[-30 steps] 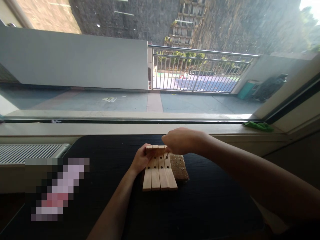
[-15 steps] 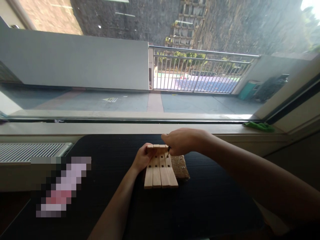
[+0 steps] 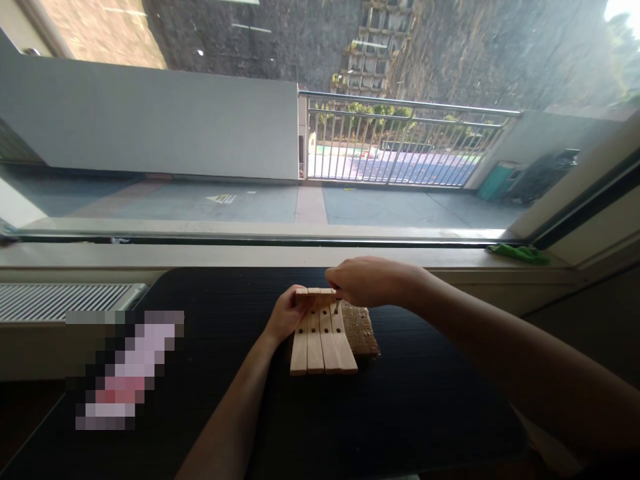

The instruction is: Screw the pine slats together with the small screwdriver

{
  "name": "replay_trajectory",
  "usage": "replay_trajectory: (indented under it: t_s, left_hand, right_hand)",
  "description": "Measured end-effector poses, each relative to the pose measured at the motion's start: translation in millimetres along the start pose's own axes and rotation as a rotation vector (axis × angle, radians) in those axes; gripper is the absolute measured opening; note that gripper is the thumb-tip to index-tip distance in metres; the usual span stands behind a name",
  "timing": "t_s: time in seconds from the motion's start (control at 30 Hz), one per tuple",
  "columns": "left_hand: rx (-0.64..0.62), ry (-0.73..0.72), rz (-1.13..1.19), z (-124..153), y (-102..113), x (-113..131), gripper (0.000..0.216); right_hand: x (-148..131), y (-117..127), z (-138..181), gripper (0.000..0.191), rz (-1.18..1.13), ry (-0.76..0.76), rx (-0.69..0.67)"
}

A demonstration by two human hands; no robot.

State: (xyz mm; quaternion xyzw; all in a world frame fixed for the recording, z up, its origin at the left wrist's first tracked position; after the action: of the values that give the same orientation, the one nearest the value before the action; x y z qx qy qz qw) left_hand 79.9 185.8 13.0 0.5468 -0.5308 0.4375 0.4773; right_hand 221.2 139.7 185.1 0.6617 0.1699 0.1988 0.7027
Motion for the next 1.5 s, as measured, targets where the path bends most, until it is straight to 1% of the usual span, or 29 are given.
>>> replay_trajectory:
  t_s: [0.1,0.2,0.27,0.37,0.53,0.63,0.83,1.13,1.33,1.5]
  left_hand:
    - [0.007,-0.010,-0.007,-0.3,0.2,0.5,0.042]
    - [-0.001,-0.003,0.006,-0.1,-0.1,0.5,0.043]
    - [0.005,-0.016,-0.002,-0.1,0.2,0.8,0.043]
    - [0.007,-0.031,-0.015,-0.2,0.3,1.0,0.041]
    - [0.000,-0.005,0.012,-0.2,-0.5,-0.4,0.039]
    - [0.007,-0.013,0.008,-0.4,-0.5,-0.1,0.038]
    - [0.007,-0.024,-0.008,0.0,0.2,3.0,0.037]
    - [-0.002,-0.012,0.004,0.1,0.2,2.6,0.037]
    - [0.033,-0.010,-0.005,0.2,0.4,2.9,0.036]
    - [0.024,0.025,0.014,1.1,-0.2,3.1,0.032]
  right_hand:
    - [2.1,-3.0,-0.3,0.023,0.006,-0.017,-0.019]
    - [1.4,-3.2,-1.9,0.034,0.008,-0.016,-0.031]
    - [-0.2,-2.7,-2.6,0.037,0.007,-0.011,-0.018]
    - [-2.9,-2.7,-2.3,0.035,0.005,0.002,-0.015]
    - [-2.4,-3.3,-1.8,0.035,0.007,-0.003,-0.026]
    - [-0.8,-4.4,-2.0,0.033,-0.008,-0.005,-0.034]
    - [-0.3,-4.7,0.1,0.026,-0.050,-0.051,-0.027]
    - [-2.9,0.7,6.5,0.021,-0.040,-0.081,-0.048]
    - [-1.9,-0.2,2.7,0.015,-0.002,-0.091,-0.045]
    - [0.8,-2.4,-0.6,0.012,-0.010,-0.088,-0.019]
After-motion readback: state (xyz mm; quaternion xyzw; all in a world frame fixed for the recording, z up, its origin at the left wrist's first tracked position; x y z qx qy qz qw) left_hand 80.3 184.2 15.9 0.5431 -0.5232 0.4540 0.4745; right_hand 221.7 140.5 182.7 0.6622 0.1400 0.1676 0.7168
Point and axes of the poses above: each hand's wrist, its own z-axis away from the middle knuckle, its own y-axis out of the back of the hand, x = y × z, the point moved 4 cm from there along -z, towards the middle knuckle, and after that the axes turned 15 degrees about x, right-handed, at the moved point
